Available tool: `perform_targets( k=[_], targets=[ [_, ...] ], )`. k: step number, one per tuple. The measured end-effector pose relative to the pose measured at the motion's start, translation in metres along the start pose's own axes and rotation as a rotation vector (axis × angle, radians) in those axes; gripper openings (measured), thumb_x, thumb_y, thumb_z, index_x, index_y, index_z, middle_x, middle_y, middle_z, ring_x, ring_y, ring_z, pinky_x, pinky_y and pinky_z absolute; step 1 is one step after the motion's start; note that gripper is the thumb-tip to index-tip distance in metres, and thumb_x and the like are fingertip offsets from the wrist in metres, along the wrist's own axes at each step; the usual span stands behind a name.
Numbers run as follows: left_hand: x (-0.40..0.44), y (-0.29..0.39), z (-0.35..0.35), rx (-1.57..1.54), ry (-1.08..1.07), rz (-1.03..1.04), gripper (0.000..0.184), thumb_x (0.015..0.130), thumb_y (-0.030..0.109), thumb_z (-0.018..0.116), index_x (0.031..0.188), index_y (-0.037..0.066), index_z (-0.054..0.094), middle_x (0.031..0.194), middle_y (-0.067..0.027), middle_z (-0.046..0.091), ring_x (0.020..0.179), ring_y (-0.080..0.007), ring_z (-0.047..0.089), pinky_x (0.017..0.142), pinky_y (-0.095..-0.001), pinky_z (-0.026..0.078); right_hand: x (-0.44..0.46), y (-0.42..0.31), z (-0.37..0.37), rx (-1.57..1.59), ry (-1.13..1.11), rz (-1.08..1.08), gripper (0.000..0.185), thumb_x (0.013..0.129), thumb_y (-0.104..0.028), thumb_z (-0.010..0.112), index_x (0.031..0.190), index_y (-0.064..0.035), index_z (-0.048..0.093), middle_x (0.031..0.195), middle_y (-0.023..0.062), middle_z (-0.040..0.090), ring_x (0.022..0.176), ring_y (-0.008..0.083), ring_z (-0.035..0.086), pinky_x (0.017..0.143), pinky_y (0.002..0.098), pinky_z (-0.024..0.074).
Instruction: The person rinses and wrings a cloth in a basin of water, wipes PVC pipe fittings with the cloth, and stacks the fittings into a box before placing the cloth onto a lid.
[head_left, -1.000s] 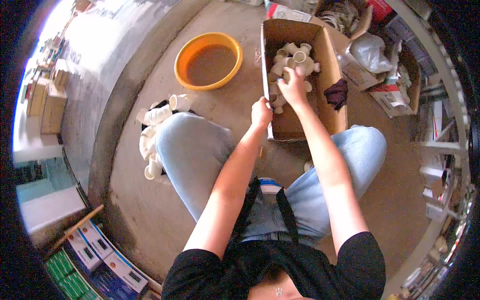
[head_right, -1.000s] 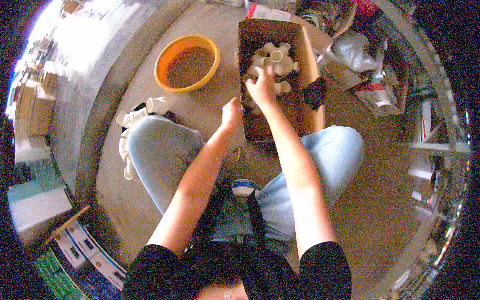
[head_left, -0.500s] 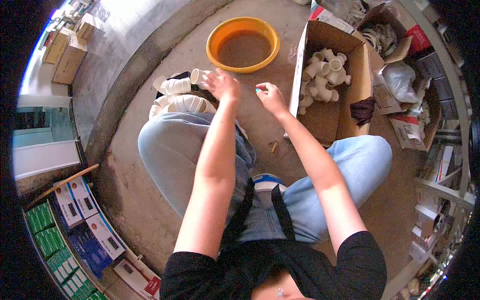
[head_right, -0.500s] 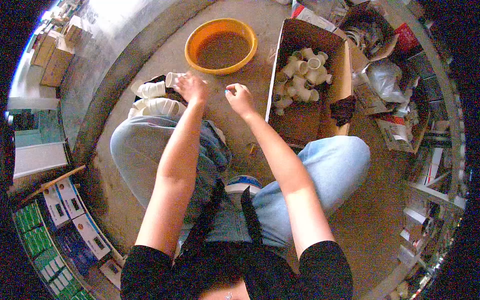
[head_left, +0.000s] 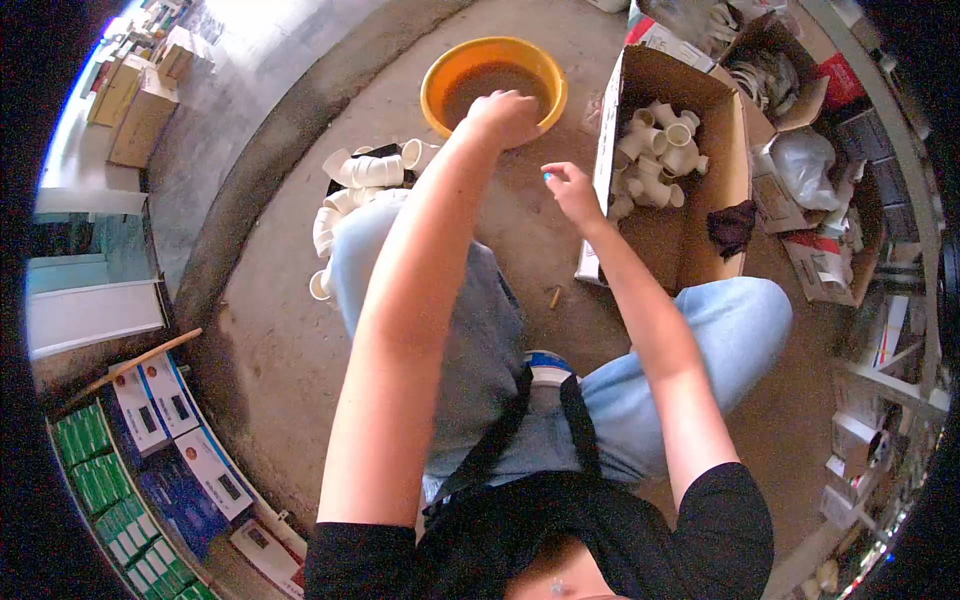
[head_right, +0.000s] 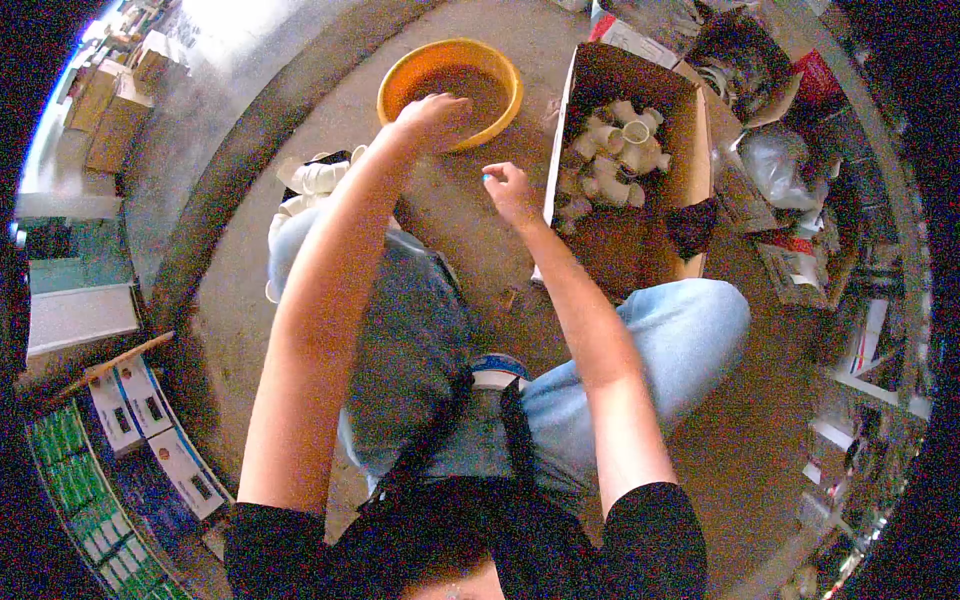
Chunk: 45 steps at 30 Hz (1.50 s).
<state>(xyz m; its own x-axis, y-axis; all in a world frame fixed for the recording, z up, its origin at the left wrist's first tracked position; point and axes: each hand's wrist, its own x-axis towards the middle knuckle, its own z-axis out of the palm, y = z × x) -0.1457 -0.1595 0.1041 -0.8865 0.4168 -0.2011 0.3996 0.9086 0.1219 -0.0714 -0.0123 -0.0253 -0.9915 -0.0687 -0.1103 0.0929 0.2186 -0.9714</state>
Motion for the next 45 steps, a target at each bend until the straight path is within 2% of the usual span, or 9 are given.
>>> perform_targets(
  k=[3,8,11,17,22,24,29,40,45],
  targets=[
    [0.046,-0.032,0.033,0.163,0.041,0.395,0.028,0.078,0.034,0.054,0.092,0.011,0.06,0.093,-0.0125,0.061,0.09,-0.0276,0.059,0.076,-0.0388,0.049,0.01,-0.026,-0.005,0.132,-0.058,0.005,0.019,0.079,-0.01,0.053,0.096,-0.0044,0.058,0.084,0.0054,0.059,0.077,0.0129,0.056,0.07,0.0262,0.0449],
    [-0.017,-0.042,-0.008,-0.074,0.285,0.148,0.027,0.081,0.032,0.052,0.092,0.008,0.06,0.089,-0.0127,0.061,0.085,-0.029,0.059,0.074,-0.039,0.048,0.042,-0.087,-0.009,0.088,-0.268,-0.141,0.028,0.083,-0.02,0.05,0.108,-0.007,0.054,0.095,0.0018,0.056,0.084,0.009,0.052,0.071,0.0233,0.0431],
    [-0.073,-0.069,-0.018,-0.354,0.393,-0.052,0.019,0.081,0.021,0.055,0.092,0.005,0.058,0.086,-0.0155,0.061,0.083,-0.0306,0.059,0.072,-0.0372,0.046,0.07,-0.133,0.007,-0.108,-0.292,-0.388,0.027,0.081,-0.02,0.055,0.102,-0.0037,0.058,0.095,0.0102,0.061,0.088,0.0185,0.057,0.079,0.0311,0.0452],
    [-0.175,-0.138,0.008,-0.343,0.278,-0.121,0.021,0.08,0.02,0.057,0.092,0.003,0.059,0.089,-0.0156,0.061,0.085,-0.031,0.059,0.074,-0.0373,0.046,0.05,-0.211,0.097,-0.791,-0.707,-0.366,0.039,0.077,-0.027,0.059,0.107,-0.0028,0.055,0.103,0.015,0.06,0.094,0.024,0.058,0.084,0.032,0.0441],
    [-0.24,-0.159,0.041,-0.373,0.35,-0.292,0.036,0.073,0.027,0.065,0.101,0.007,0.055,0.105,-0.0148,0.054,0.099,-0.0314,0.051,0.084,-0.0381,0.042,0.005,-0.181,0.192,-0.902,-0.83,-0.321,0.05,0.063,-0.03,0.067,0.108,-0.0101,0.058,0.1,0.0155,0.061,0.093,0.0258,0.059,0.081,0.0346,0.0459],
    [-0.264,-0.158,0.05,-0.271,0.465,-0.327,0.044,0.069,0.031,0.069,0.104,0.008,0.053,0.112,-0.0151,0.049,0.105,-0.0328,0.047,0.087,-0.039,0.04,-0.024,-0.187,0.205,-1.015,-0.788,-0.157,0.059,0.066,-0.03,0.066,0.119,-0.0129,0.049,0.116,0.0146,0.053,0.108,0.0278,0.051,0.088,0.0403,0.0419],
    [-0.315,-0.148,0.083,-0.113,0.343,-0.447,0.069,0.049,0.033,0.08,0.104,0.009,0.045,0.105,-0.011,0.043,0.1,-0.0311,0.042,0.086,-0.0393,0.038,-0.041,-0.15,0.225,-1.171,-0.59,-0.356,0.05,0.074,-0.019,0.059,0.12,-0.0094,0.043,0.115,0.0168,0.045,0.113,0.0322,0.042,0.09,0.0472,0.0369],
    [-0.309,-0.167,0.106,-0.388,0.41,-0.462,0.058,0.058,0.038,0.076,0.101,0.007,0.051,0.101,-0.0115,0.055,0.095,-0.0303,0.052,0.081,-0.0397,0.043,-0.028,-0.145,0.22,-1.234,-0.471,-0.205,0.078,0.06,-0.03,0.073,0.125,-0.0057,0.037,0.127,0.0177,0.036,0.12,0.0322,0.033,0.098,0.0446,0.0306],
    [-0.307,-0.166,0.109,-0.345,0.392,-0.5,0.062,0.058,0.043,0.074,0.103,0.008,0.052,0.102,-0.0102,0.056,0.097,-0.0282,0.053,0.081,-0.0381,0.043,-0.017,-0.127,0.209,-0.895,-0.601,-0.141,0.094,0.052,-0.036,0.077,0.12,0.009,0.031,0.109,0.0251,0.054,0.103,0.0306,0.054,0.087,0.0331,0.0432]
  ],
)
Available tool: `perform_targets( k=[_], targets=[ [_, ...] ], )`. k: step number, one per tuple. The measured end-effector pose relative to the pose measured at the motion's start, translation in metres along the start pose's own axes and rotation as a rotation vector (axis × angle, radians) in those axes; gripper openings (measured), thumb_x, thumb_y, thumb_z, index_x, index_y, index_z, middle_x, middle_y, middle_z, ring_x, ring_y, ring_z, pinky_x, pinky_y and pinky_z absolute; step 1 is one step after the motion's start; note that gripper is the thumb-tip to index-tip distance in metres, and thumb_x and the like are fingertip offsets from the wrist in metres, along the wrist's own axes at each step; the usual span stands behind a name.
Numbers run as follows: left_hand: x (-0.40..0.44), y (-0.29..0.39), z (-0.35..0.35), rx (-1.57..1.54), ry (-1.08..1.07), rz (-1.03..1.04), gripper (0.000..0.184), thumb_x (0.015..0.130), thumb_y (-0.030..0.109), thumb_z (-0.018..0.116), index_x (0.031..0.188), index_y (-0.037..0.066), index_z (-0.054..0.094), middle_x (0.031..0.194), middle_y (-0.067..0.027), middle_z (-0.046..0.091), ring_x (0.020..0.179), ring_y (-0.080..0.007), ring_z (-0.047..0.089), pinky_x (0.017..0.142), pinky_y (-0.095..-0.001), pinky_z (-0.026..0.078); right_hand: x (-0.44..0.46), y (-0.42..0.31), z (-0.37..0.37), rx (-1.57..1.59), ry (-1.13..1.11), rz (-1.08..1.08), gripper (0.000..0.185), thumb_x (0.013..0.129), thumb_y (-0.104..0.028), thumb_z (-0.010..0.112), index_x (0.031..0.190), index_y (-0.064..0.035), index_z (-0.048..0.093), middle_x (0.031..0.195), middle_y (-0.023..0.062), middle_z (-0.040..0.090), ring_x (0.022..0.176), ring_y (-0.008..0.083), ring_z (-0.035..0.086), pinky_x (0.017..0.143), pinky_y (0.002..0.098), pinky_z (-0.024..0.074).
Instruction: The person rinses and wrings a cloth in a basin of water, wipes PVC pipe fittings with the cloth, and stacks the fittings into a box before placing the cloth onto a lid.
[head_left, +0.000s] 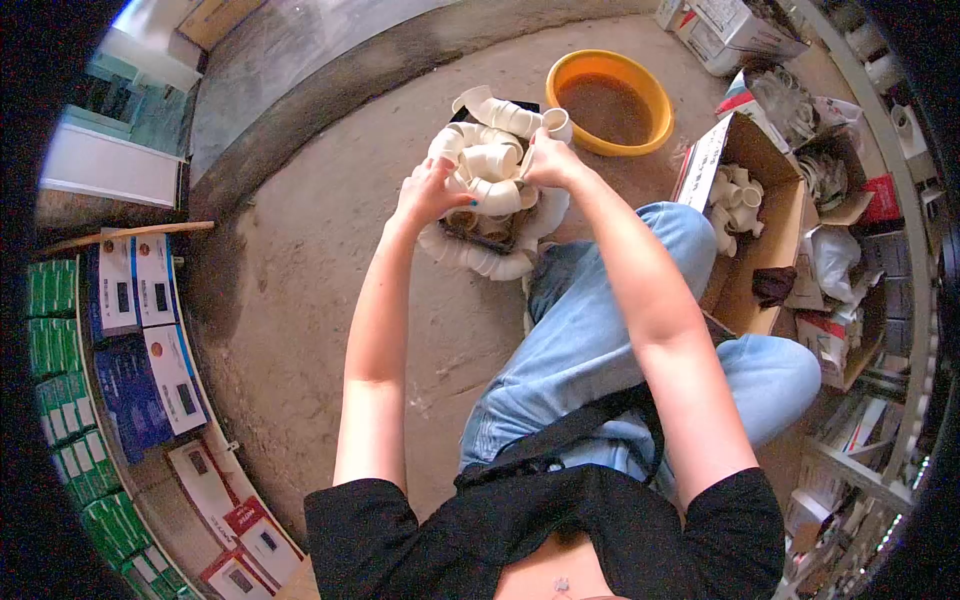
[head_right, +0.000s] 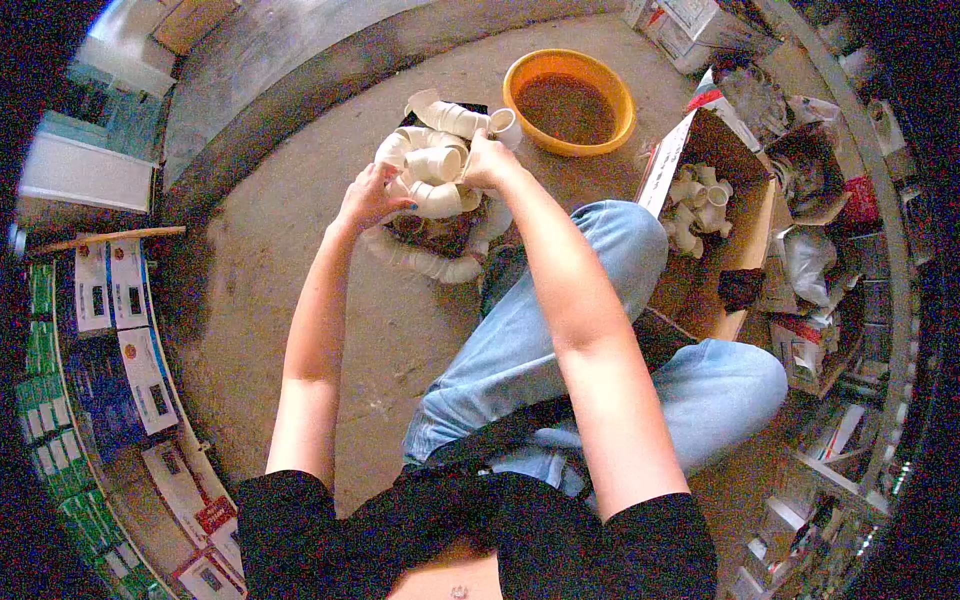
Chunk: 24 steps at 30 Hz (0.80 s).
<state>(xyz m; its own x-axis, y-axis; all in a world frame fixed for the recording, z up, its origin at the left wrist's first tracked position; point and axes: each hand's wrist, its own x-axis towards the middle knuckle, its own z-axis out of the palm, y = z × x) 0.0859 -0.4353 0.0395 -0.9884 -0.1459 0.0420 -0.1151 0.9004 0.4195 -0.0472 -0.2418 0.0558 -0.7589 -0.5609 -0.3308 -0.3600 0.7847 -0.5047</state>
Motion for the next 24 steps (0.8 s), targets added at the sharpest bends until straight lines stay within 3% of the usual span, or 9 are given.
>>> perform_targets(
  k=[3,7,8,11,14,20,23,24],
  targets=[
    [-0.002,-0.001,0.002,0.015,-0.016,-0.006,0.062,0.058,0.044,0.073,0.104,0.008,0.052,0.103,-0.0112,0.057,0.098,-0.0282,0.053,0.081,-0.0385,0.044,-0.004,0.002,-0.009,0.057,-0.075,-0.062,0.094,0.049,-0.037,0.078,0.118,0.0085,0.033,0.106,0.0243,0.055,0.101,0.0316,0.054,0.086,0.0341,0.0441],
    [-0.005,0.0,0.004,0.019,-0.067,-0.02,0.067,0.059,0.043,0.073,0.11,0.009,0.047,0.106,-0.0131,0.055,0.098,-0.0296,0.054,0.08,-0.0397,0.044,-0.015,-0.009,-0.022,0.172,-0.032,-0.092,0.071,0.046,-0.032,0.075,0.101,0.0069,0.052,0.099,0.0219,0.059,0.091,0.0291,0.059,0.079,0.0319,0.0466],
    [-0.007,0.002,0.003,0.02,-0.09,-0.032,0.068,0.059,0.042,0.073,0.112,0.009,0.045,0.107,-0.0137,0.054,0.097,-0.0304,0.054,0.08,-0.0401,0.045,-0.02,-0.012,-0.029,0.253,-0.132,-0.063,0.061,0.05,-0.026,0.073,0.1,0.0016,0.051,0.094,0.0145,0.057,0.089,0.021,0.056,0.077,0.0289,0.0438],
    [-0.016,0.007,0.0,0.174,-0.108,0.047,0.072,0.058,0.039,0.074,0.116,0.011,0.041,0.111,-0.0146,0.051,0.099,-0.0324,0.053,0.081,-0.0418,0.044,-0.021,-0.022,-0.035,0.275,-0.269,-0.132,0.058,0.05,-0.025,0.072,0.097,0.0025,0.052,0.09,0.0127,0.058,0.085,0.0198,0.056,0.075,0.0286,0.0439],
    [-0.014,0.004,0.006,0.096,-0.073,-0.075,0.074,0.056,0.035,0.075,0.116,0.011,0.041,0.113,-0.014,0.049,0.102,-0.0327,0.05,0.083,-0.0426,0.043,-0.031,-0.031,-0.037,0.264,-0.27,-0.163,0.056,0.052,-0.022,0.072,0.098,0.0009,0.053,0.088,0.0104,0.058,0.084,0.0174,0.056,0.074,0.0276,0.0434],
    [-0.018,0.005,-0.007,0.09,-0.054,-0.112,0.073,0.055,0.038,0.075,0.114,0.008,0.043,0.109,-0.0154,0.051,0.102,-0.0315,0.051,0.085,-0.0408,0.042,-0.036,-0.035,-0.037,0.443,-0.338,-0.224,0.053,0.054,-0.021,0.072,0.1,-0.0008,0.052,0.092,0.0092,0.057,0.085,0.0162,0.054,0.077,0.0265,0.0422],
    [-0.018,-0.016,-0.001,-0.023,-0.025,-0.091,0.073,0.054,0.041,0.075,0.112,0.008,0.044,0.103,-0.0164,0.056,0.098,-0.0322,0.053,0.083,-0.041,0.043,-0.045,-0.047,-0.039,0.485,-0.357,-0.249,0.052,0.056,-0.021,0.072,0.1,-0.0018,0.053,0.094,0.0091,0.057,0.087,0.016,0.054,0.078,0.0267,0.0416],
    [-0.023,-0.003,-0.016,-0.06,-0.082,-0.159,0.067,0.056,0.036,0.075,0.108,0.007,0.046,0.098,-0.0168,0.059,0.094,-0.033,0.055,0.081,-0.0394,0.044,-0.048,-0.051,-0.04,0.487,-0.364,-0.25,0.052,0.057,-0.022,0.072,0.101,-0.0022,0.053,0.094,0.0092,0.057,0.087,0.0159,0.054,0.078,0.0268,0.0415]
  ],
)
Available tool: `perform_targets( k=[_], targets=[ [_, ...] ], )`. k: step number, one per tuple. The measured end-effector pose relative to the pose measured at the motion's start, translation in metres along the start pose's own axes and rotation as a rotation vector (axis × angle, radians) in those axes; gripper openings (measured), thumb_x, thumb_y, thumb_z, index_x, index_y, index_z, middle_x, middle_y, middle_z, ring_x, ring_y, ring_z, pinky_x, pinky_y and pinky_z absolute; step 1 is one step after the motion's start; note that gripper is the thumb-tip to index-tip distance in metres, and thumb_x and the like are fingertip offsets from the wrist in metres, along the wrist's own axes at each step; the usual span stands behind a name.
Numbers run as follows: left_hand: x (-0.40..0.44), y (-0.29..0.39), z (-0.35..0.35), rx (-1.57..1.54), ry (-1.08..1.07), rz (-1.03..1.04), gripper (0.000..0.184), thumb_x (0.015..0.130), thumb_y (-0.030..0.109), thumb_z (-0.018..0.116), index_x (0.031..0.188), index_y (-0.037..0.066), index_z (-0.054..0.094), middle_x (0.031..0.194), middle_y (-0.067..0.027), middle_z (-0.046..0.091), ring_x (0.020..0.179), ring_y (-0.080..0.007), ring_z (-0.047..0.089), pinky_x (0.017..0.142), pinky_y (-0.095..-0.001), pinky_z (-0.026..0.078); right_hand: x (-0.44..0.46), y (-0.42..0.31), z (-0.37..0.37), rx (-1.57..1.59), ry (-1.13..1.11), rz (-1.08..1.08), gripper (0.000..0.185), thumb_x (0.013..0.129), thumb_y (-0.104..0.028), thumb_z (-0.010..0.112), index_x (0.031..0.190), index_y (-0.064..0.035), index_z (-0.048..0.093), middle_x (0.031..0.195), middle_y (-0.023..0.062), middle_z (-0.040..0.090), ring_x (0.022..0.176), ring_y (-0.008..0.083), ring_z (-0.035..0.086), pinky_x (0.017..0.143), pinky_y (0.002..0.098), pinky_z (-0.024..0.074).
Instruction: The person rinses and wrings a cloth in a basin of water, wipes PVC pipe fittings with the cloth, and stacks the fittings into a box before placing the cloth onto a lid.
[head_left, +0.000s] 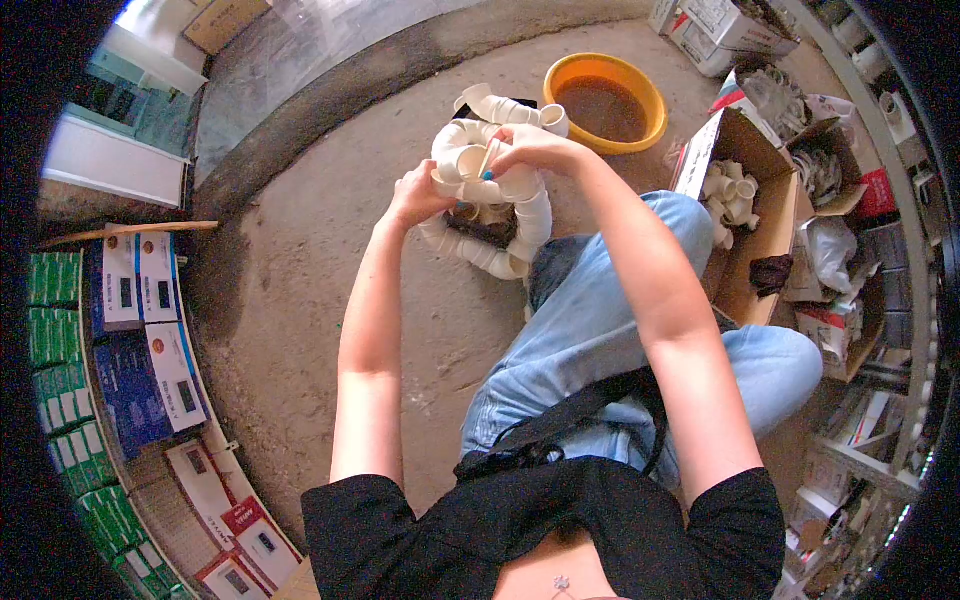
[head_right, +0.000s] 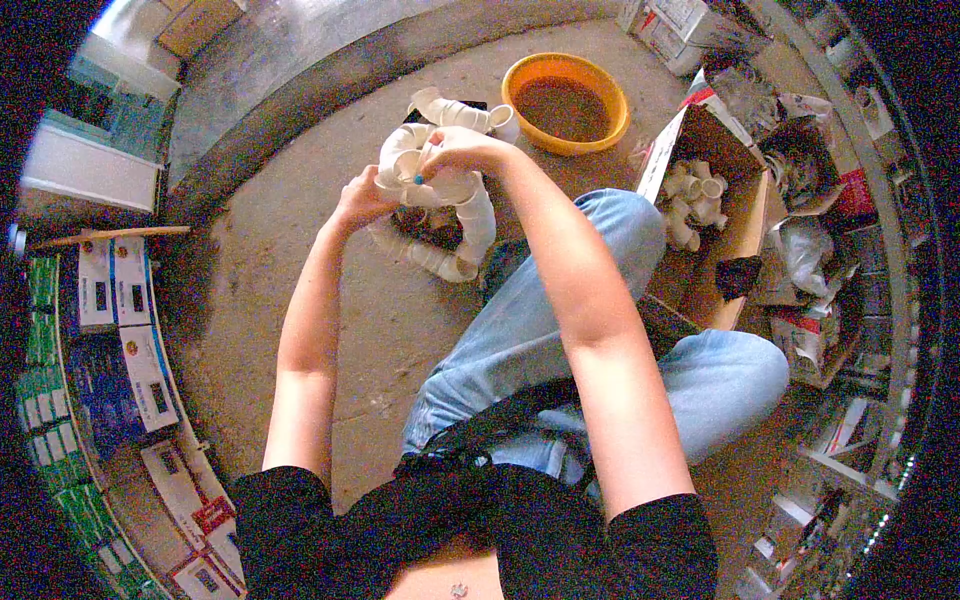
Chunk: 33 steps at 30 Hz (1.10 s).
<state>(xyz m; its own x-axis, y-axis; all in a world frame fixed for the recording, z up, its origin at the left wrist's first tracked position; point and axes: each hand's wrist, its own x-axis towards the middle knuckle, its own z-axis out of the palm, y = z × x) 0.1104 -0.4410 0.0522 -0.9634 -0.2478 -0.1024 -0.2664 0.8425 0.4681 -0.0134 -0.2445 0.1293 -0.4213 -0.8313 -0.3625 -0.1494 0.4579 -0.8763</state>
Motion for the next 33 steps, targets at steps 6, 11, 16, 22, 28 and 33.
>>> perform_targets(
  k=[6,11,16,22,28,33],
  targets=[
    [-0.015,-0.033,-0.008,-0.514,-0.065,0.12,0.052,0.06,0.017,0.073,0.104,0.006,0.046,0.094,-0.0103,0.06,0.088,-0.0204,0.057,0.079,-0.0323,0.045,0.008,0.005,0.011,-0.011,-0.004,-0.114,0.047,0.055,-0.031,0.075,0.09,-0.0036,0.061,0.085,0.0059,0.061,0.076,0.0155,0.056,0.069,0.026,0.0434],
    [-0.019,-0.042,-0.024,-0.829,-0.152,0.136,0.051,0.058,0.01,0.067,0.106,0.008,0.047,0.092,-0.0048,0.056,0.087,-0.0161,0.054,0.078,-0.0313,0.044,0.008,0.005,0.013,0.033,-0.041,-0.117,0.046,0.058,-0.031,0.074,0.092,-0.0032,0.06,0.088,0.0068,0.061,0.077,0.0156,0.057,0.071,0.0266,0.0438],
    [-0.025,-0.023,-0.059,-0.995,-0.143,0.104,0.055,0.055,0.017,0.065,0.107,0.009,0.048,0.091,-0.0056,0.056,0.083,-0.0158,0.055,0.075,-0.0299,0.045,0.002,0.001,0.009,0.358,-0.135,-0.092,0.048,0.065,-0.028,0.068,0.105,-0.0068,0.053,0.099,0.0073,0.056,0.091,0.0145,0.054,0.079,0.0246,0.0412],
    [-0.013,0.007,-0.109,-1.157,-0.199,0.227,0.066,0.052,0.023,0.064,0.114,0.007,0.047,0.09,-0.0076,0.057,0.075,-0.0186,0.058,0.07,-0.0318,0.048,-0.019,-0.017,-0.004,0.581,-0.08,-0.16,0.041,0.072,-0.03,0.064,0.106,-0.0081,0.053,0.1,0.0071,0.057,0.088,0.0163,0.056,0.077,0.029,0.0461],
    [0.005,0.069,-0.151,-1.055,-0.157,0.394,0.067,0.053,0.025,0.062,0.116,0.007,0.048,0.088,-0.0082,0.058,0.072,-0.0176,0.058,0.068,-0.0309,0.048,-0.035,-0.03,-0.028,0.735,-0.046,-0.316,0.043,0.076,-0.03,0.059,0.108,-0.0037,0.05,0.097,0.0103,0.058,0.085,0.0177,0.058,0.074,0.0297,0.0492],
    [0.013,0.112,-0.175,-1.024,-0.165,0.485,0.066,0.053,0.021,0.06,0.117,0.007,0.049,0.091,-0.0074,0.058,0.074,-0.0165,0.057,0.071,-0.0297,0.047,-0.053,-0.041,-0.051,0.719,0.064,-0.394,0.04,0.075,-0.029,0.061,0.103,-0.0022,0.052,0.093,0.0105,0.06,0.08,0.0186,0.06,0.072,0.0309,0.0491]
  ],
)
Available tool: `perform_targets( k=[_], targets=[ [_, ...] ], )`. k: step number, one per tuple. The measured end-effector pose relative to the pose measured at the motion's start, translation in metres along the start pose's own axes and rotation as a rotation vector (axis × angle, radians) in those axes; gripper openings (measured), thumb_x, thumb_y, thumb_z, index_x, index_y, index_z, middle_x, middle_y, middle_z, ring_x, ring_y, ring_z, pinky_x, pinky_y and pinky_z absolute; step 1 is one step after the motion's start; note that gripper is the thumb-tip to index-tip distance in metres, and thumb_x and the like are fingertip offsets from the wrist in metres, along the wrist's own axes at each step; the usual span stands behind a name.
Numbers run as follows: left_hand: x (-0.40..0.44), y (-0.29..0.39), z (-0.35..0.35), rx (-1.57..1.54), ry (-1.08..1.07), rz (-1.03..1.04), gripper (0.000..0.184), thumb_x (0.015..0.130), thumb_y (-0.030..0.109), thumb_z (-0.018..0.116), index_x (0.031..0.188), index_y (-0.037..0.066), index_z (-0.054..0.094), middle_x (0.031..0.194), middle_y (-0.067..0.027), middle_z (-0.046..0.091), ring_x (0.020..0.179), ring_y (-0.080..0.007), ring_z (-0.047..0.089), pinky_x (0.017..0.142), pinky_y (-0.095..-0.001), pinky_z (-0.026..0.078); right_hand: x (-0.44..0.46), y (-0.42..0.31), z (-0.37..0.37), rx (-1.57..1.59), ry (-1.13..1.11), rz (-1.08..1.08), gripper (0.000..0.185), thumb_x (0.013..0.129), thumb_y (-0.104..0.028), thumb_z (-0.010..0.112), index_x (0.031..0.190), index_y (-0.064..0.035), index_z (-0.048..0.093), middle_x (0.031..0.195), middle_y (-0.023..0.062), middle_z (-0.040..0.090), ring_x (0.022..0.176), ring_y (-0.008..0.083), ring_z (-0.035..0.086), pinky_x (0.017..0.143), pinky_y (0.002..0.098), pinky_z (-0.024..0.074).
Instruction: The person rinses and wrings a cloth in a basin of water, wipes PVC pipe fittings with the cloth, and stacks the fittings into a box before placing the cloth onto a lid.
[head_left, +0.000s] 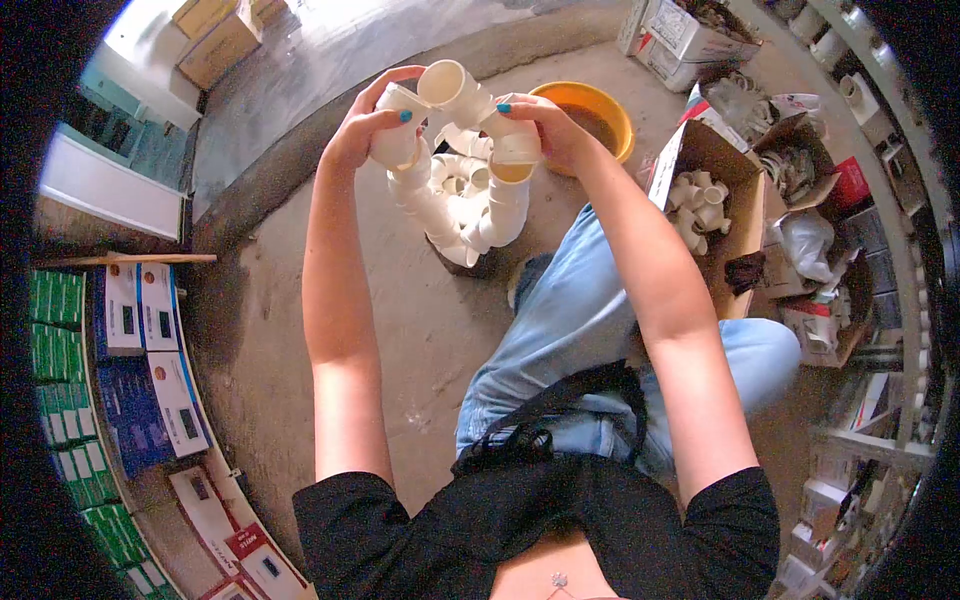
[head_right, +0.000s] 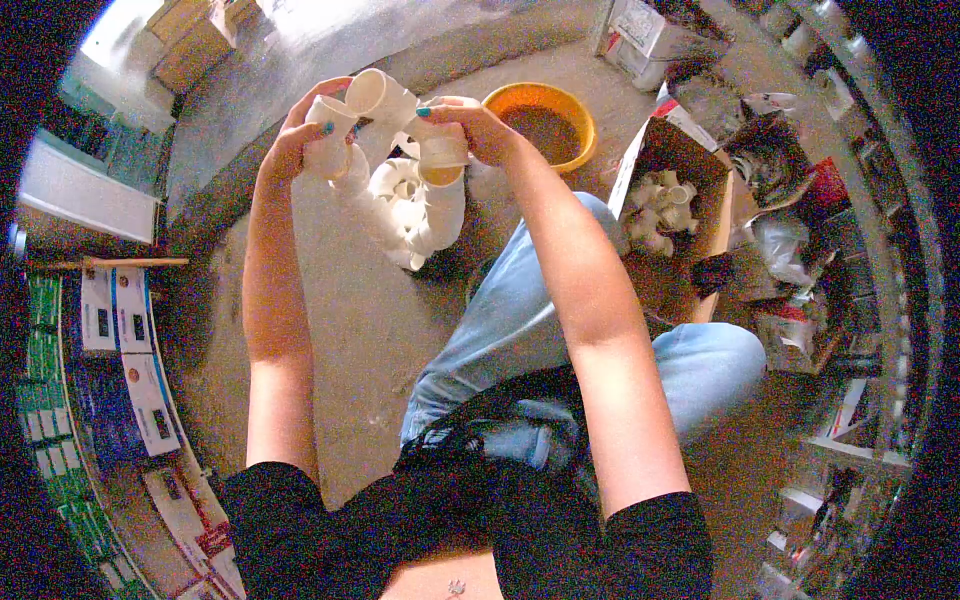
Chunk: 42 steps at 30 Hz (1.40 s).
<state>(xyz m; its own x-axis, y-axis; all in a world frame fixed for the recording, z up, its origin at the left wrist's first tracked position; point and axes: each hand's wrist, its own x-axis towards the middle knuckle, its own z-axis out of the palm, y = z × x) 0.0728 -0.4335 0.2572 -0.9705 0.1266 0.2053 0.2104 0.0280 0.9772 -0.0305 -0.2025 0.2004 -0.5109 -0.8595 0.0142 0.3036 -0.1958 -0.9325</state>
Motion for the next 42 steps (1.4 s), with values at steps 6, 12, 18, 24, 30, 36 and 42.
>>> perform_targets(
  k=[6,12,18,24,30,36,42],
  targets=[
    [0.045,0.025,0.024,-0.035,-0.009,0.084,0.065,0.055,0.018,0.059,0.118,0.008,0.049,0.093,-0.0075,0.057,0.075,-0.0165,0.057,0.071,-0.0293,0.047,-0.024,-0.052,-0.005,0.048,0.074,-0.09,0.038,0.074,-0.028,0.062,0.1,-0.0021,0.054,0.091,0.0106,0.061,0.078,0.019,0.06,0.07,0.0307,0.0491],
    [0.101,0.05,0.06,-0.042,-0.123,0.108,0.064,0.056,0.015,0.059,0.118,0.007,0.049,0.093,-0.008,0.058,0.076,-0.0172,0.057,0.071,-0.0293,0.048,-0.049,-0.096,-0.041,-0.02,0.172,-0.186,0.042,0.077,-0.026,0.057,0.11,-0.0018,0.047,0.096,0.0118,0.059,0.081,0.0183,0.061,0.068,0.03,0.052],
    [0.164,0.061,0.117,-0.021,-0.203,0.246,0.063,0.058,0.015,0.06,0.119,0.007,0.048,0.103,-0.0077,0.056,0.088,-0.0158,0.055,0.08,-0.0287,0.044,-0.078,-0.122,-0.094,0.006,0.281,-0.3,0.035,0.077,-0.028,0.058,0.102,-0.0045,0.052,0.088,0.0078,0.061,0.073,0.0164,0.06,0.065,0.0292,0.0497],
    [0.211,0.058,0.182,0.02,-0.27,0.31,0.064,0.057,0.016,0.063,0.119,0.008,0.049,0.11,-0.0072,0.054,0.097,-0.0161,0.052,0.086,-0.0284,0.04,-0.124,-0.14,-0.135,0.012,0.479,-0.387,0.031,0.076,-0.027,0.057,0.098,-0.0047,0.055,0.086,0.0066,0.062,0.071,0.0163,0.059,0.064,0.0291,0.0483],
    [0.248,0.053,0.245,0.035,-0.379,0.4,0.063,0.061,0.011,0.068,0.12,0.006,0.047,0.112,-0.0059,0.052,0.098,-0.0147,0.05,0.087,-0.0295,0.039,-0.168,-0.146,-0.174,0.092,0.632,-0.479,0.034,0.078,-0.026,0.056,0.102,-0.0019,0.054,0.089,0.0108,0.062,0.074,0.0198,0.061,0.067,0.0312,0.0491],
    [0.272,0.021,0.306,0.054,-0.399,0.4,0.066,0.062,0.006,0.07,0.122,0.008,0.044,0.107,-0.0064,0.053,0.096,-0.0144,0.05,0.085,-0.0298,0.04,-0.219,-0.144,-0.197,0.202,0.81,-0.566,0.027,0.077,-0.025,0.057,0.093,-0.0026,0.059,0.085,0.0087,0.063,0.073,0.0178,0.06,0.067,0.0286,0.0473],
    [0.271,-0.047,0.364,-0.062,-0.378,0.251,0.069,0.061,0.002,0.071,0.121,0.007,0.036,0.103,-0.0102,0.053,0.097,-0.0183,0.051,0.084,-0.0317,0.042,-0.272,-0.107,-0.239,0.243,0.897,-0.521,0.036,0.082,-0.029,0.05,0.101,0.0018,0.054,0.088,0.0152,0.061,0.073,0.0229,0.061,0.064,0.0343,0.0503]
  ],
)
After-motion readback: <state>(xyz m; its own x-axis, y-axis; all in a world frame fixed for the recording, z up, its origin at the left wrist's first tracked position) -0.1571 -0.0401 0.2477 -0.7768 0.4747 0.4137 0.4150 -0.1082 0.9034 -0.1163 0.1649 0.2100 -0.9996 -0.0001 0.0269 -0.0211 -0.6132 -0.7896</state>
